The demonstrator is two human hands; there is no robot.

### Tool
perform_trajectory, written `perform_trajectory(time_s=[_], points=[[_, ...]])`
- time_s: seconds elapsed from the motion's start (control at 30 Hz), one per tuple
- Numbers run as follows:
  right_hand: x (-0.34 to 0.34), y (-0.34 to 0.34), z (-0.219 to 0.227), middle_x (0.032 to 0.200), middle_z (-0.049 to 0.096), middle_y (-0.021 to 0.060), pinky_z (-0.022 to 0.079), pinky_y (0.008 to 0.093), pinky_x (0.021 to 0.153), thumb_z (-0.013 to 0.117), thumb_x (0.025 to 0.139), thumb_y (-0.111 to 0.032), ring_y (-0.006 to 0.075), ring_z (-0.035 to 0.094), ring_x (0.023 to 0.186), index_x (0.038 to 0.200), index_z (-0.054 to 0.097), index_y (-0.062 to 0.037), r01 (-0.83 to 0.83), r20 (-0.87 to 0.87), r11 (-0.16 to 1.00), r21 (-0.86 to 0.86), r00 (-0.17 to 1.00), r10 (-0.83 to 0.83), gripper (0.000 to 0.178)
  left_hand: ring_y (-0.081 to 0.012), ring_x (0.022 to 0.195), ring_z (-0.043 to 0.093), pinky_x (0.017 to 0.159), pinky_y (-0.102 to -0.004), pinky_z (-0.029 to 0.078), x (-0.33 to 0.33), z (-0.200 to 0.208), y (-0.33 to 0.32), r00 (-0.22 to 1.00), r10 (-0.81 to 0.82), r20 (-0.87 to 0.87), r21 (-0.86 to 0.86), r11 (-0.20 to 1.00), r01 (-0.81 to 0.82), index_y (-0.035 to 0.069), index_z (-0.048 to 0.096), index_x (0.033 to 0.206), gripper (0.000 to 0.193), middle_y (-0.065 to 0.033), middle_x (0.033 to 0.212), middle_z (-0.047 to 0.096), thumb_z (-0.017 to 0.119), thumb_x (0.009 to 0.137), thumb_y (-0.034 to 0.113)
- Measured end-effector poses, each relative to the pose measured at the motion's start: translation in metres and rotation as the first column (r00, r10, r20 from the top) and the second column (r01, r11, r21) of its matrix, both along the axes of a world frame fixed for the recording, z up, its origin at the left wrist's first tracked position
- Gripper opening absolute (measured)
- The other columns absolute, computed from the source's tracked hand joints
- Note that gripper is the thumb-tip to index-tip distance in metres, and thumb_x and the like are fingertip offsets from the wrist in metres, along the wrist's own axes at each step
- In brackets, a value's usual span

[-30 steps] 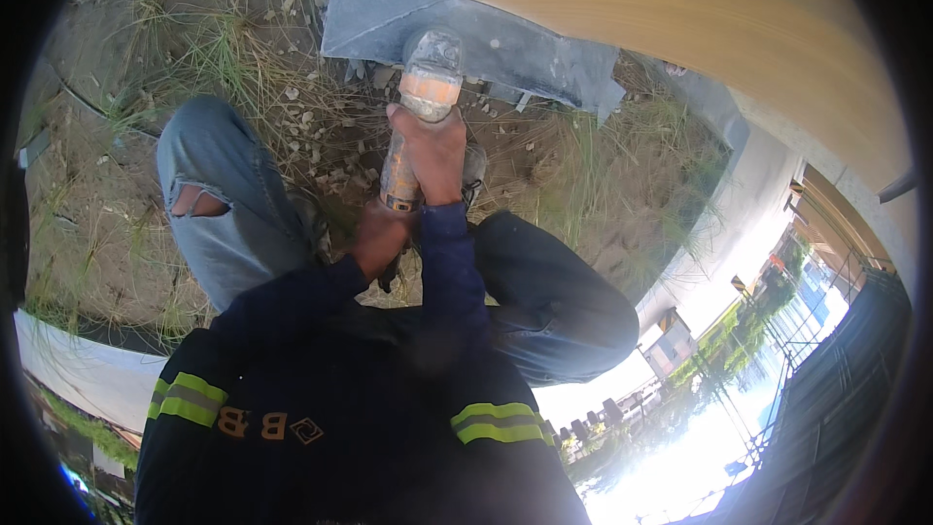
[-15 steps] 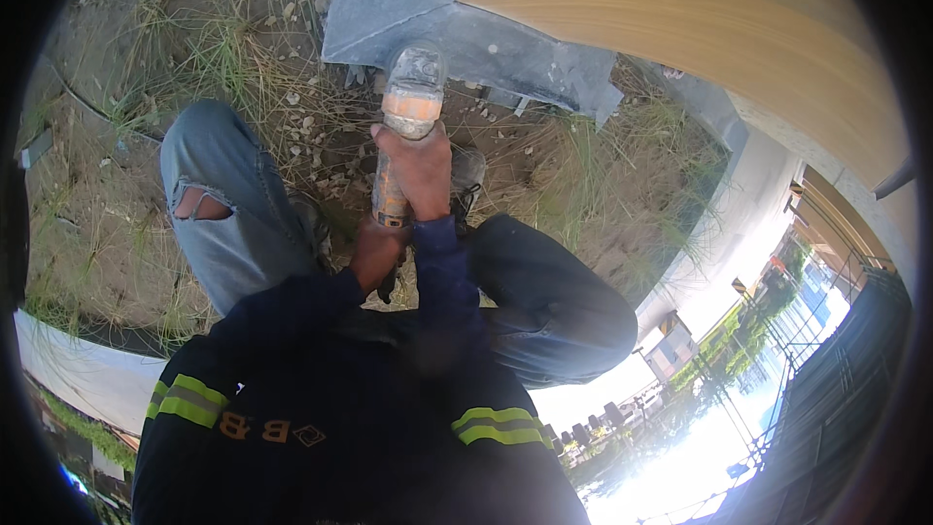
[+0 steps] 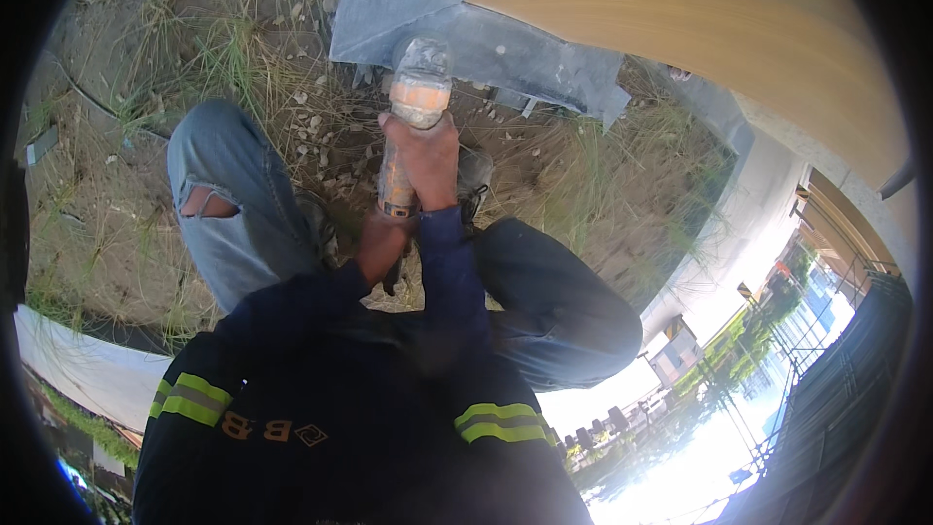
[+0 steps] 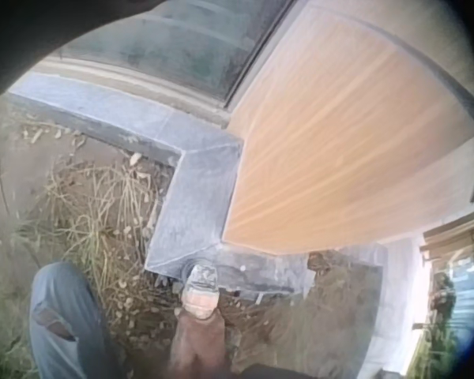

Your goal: The person kneels beside a concrete curb and uses an angle grinder to grind the edge of the curb. The person holds the tool with both hands and moves it along the curb surface, generating dust and debris.

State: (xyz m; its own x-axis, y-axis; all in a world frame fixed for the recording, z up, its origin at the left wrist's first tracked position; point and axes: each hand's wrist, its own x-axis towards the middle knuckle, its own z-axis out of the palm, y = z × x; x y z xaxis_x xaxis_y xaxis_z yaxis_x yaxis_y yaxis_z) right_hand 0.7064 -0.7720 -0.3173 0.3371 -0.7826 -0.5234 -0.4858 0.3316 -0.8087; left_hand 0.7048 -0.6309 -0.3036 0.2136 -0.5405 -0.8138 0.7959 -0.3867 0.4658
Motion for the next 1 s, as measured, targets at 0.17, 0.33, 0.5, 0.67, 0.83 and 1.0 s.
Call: perform_trajectory(time_s=[0.17,0.33,0.5,0.67,0.83,1.0], points=[[-0.011,0.003,0.01,0.098,0.073,0.0051,0.054,0.0305,0.078,0.084,0.083,-0.019,0.013,0.067,0.085,0.112,0.07,0.0012,0.032,-0.074,0.999,0.011,0.997,-0.031,0.038,-0.0124,0.055,0.059,0.049,-0.0323,0.044,-0.01,0.006,0.003,0.997,-0.065,0.042,-0.004,0.998,0.066,0.0,0.067,0.094,0.019,-0.0039,0.07,0.064,0.077,0.085,0.014],[-0.005,0.005,-0.003,0.098,0.073,0.0055,0.054,0.0308,0.077,0.083,0.084,-0.019,0.0128,0.067,0.085,0.111,0.07,0.0007,-0.001,-0.055,1.0,0.003,0.998,0.001,0.035,-0.0124,0.071,0.066,0.063,-0.0333,0.052,-0.004,0.001,0.003,0.999,-0.047,-0.019,0.023,0.999,0.048,-0.004,0.069,0.098,0.019,-0.0077,0.086,0.072,0.076,0.082,0.006],[-0.013,0.001,0.005,0.099,0.073,0.006,0.054,0.031,0.079,0.083,0.084,-0.019,0.0131,0.067,0.087,0.112,0.07,0.0016,0.02,-0.072,1.0,0.01,0.997,-0.019,0.037,-0.0124,0.075,0.066,0.066,-0.0323,0.052,0.006,0.018,-0.004,0.967,-0.25,-0.05,0.12,0.96,0.254,-0.002,0.069,0.103,0.022,-0.0063,0.09,0.072,0.076,0.084,0.006],[-0.013,0.011,-0.002,0.1,0.073,0.0054,0.054,0.0307,0.079,0.084,0.083,-0.019,0.013,0.067,0.087,0.113,0.07,0.0015,-0.058,-0.054,0.998,-0.032,0.997,0.056,0.039,-0.0123,0.06,0.061,0.054,-0.0321,0.047,-0.009,0.012,0.005,1.0,0.01,-0.017,0.017,1.0,-0.01,0.0,0.068,0.094,0.017,-0.0053,0.076,0.067,0.077,0.084,0.012],[-0.012,0.004,0.008,0.099,0.073,0.0046,0.053,0.0299,0.078,0.084,0.083,-0.017,0.0118,0.066,0.086,0.113,0.07,0.0013,0.017,-0.091,0.998,0.056,0.996,-0.012,0.038,-0.0116,0.059,0.061,0.052,-0.0321,0.046,0.0,0.027,-0.001,0.997,-0.035,-0.063,0.051,0.998,0.038,0.0,0.068,0.097,0.019,-0.0041,0.076,0.066,0.077,0.085,0.011],[-0.006,0.01,0.01,0.099,0.073,0.0056,0.054,0.0306,0.077,0.084,0.083,-0.018,0.013,0.067,0.084,0.114,0.07,0.0014,-0.056,-0.049,0.996,0.074,0.997,0.059,0.039,-0.0109,0.069,0.065,0.06,-0.031,0.05,-0.004,0.028,0.006,0.997,0.001,-0.077,0.055,0.998,0.004,-0.002,0.069,0.101,0.019,-0.0062,0.085,0.071,0.075,0.084,0.005]])
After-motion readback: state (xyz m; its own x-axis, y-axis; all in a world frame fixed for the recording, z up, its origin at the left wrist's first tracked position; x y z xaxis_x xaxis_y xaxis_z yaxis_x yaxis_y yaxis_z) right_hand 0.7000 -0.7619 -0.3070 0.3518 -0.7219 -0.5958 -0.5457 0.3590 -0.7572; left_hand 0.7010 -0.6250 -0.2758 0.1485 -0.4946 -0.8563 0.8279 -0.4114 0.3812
